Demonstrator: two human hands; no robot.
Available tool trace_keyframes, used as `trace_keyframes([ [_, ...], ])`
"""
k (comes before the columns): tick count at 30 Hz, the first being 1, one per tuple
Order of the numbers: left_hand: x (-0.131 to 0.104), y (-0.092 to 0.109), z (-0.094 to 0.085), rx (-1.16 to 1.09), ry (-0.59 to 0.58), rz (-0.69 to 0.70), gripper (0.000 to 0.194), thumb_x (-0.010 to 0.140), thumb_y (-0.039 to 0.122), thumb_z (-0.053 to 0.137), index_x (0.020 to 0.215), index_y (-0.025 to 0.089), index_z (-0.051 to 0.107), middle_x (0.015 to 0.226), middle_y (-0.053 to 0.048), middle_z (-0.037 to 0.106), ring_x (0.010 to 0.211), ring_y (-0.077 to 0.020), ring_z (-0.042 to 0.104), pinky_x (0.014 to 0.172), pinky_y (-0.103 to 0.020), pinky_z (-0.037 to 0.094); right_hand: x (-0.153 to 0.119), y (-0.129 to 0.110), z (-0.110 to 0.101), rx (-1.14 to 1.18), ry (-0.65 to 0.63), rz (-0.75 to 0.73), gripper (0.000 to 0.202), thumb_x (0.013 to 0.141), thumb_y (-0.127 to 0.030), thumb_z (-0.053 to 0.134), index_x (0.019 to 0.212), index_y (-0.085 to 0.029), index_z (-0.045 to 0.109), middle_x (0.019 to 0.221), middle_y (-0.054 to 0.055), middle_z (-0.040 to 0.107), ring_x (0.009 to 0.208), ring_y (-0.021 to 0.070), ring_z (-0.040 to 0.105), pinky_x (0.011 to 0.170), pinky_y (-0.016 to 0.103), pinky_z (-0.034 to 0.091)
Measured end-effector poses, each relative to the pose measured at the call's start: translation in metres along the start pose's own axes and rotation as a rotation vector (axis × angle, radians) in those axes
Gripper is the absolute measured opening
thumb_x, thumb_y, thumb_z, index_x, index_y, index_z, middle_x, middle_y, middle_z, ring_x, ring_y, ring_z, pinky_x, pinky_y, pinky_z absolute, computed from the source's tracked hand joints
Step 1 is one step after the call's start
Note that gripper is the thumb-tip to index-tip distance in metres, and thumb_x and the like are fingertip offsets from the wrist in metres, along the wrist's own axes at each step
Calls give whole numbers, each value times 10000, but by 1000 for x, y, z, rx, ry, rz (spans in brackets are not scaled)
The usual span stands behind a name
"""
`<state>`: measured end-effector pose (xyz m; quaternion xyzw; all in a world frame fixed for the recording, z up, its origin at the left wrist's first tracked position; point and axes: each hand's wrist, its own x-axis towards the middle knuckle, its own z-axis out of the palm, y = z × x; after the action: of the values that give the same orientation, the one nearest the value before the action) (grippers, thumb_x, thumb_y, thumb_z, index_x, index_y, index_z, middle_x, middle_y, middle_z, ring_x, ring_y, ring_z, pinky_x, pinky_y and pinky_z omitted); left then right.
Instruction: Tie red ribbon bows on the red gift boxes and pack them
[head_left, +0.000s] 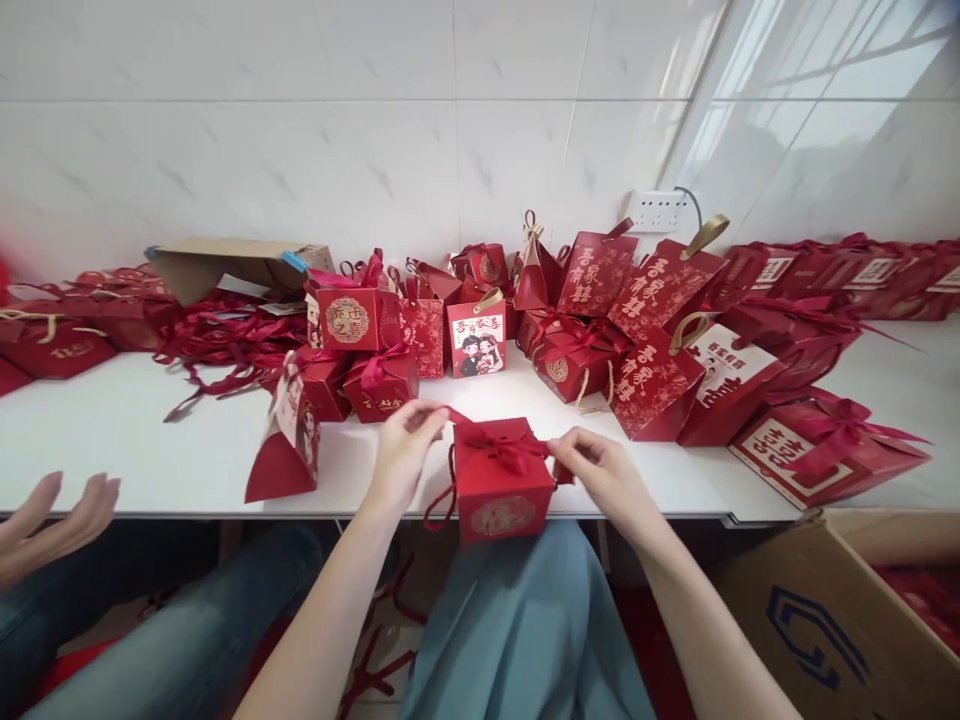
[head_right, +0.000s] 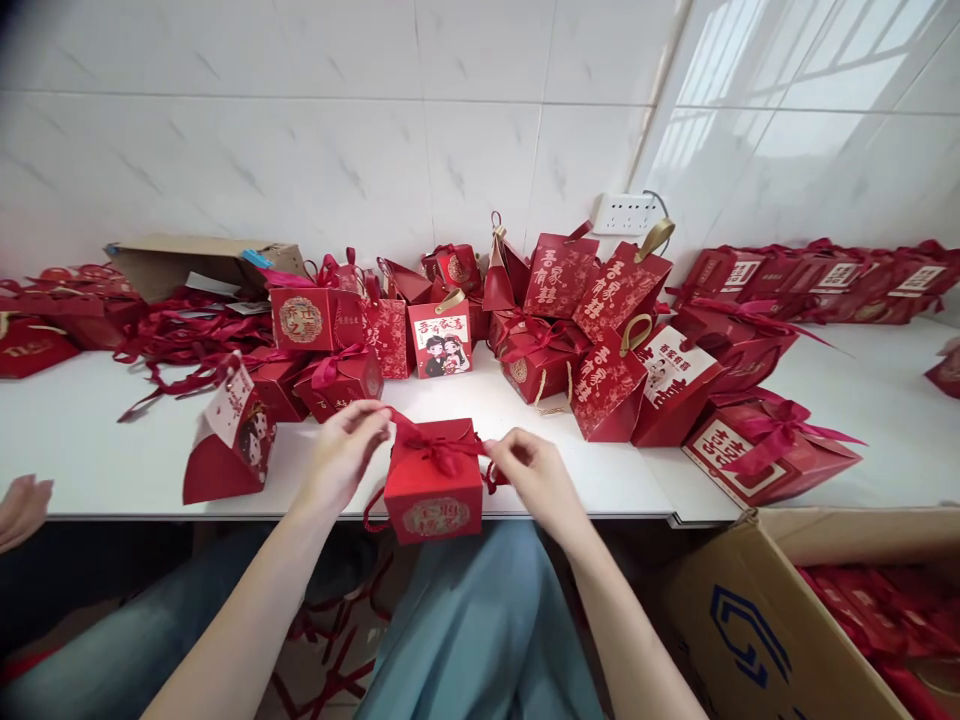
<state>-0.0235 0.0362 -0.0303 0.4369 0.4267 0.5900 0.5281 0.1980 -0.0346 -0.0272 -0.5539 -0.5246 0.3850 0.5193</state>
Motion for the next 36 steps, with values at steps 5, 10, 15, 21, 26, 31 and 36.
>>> trace_keyframes([
  [5,5,10,-51,-17,452,256,248,529,213,723,741,154,609,598,50,568,559,-66,520,583,-194,421,0,13,-66,304,485,87,334,560,-446,762,553,-176,566,456,-36,527,459,81,468,467,187,401],
  [10,-5,26,-63,28,394,312,229,522,203,694,732,176,607,570,57,546,544,-81,519,569,-215,431,-10,3,-83,289,374,137,362,528,-472,804,586,-179,601,489,-20,559,507,91,495,504,179,421],
  [15,-12,45,-71,51,324,373,210,529,181,668,724,202,594,559,60,485,497,-83,446,471,-210,384,-19,-14,-94,93,266,44,402,624,-571,716,576,-200,569,554,0,568,548,127,495,511,231,410],
  [21,-14,50,-78,700,283,554,354,635,263,629,979,182,608,986,-54,564,856,-185,558,810,-339,474,-23,-30,-106,-689,149,-15,355,710,-567,609,709,-213,624,696,40,642,616,195,565,580,305,419],
  [26,-18,40,-31,848,-294,354,235,829,379,456,879,192,590,949,-34,599,912,-186,562,879,-307,438,-6,-39,-39,-619,-8,-182,312,824,-490,484,826,-208,619,853,69,686,790,219,621,695,312,442],
  [31,-12,24,-9,687,-577,26,378,833,511,449,650,180,458,631,33,457,608,-115,456,575,-226,381,8,-25,3,-566,-240,-53,351,847,-506,460,687,-202,531,694,26,622,670,182,572,623,292,396],
  [36,-5,17,-12,393,-732,-164,373,742,467,619,639,175,410,573,67,373,504,-63,347,486,-198,278,16,-9,-1,-107,-427,140,420,750,-572,591,609,-187,501,603,-12,555,567,130,510,588,268,380],
])
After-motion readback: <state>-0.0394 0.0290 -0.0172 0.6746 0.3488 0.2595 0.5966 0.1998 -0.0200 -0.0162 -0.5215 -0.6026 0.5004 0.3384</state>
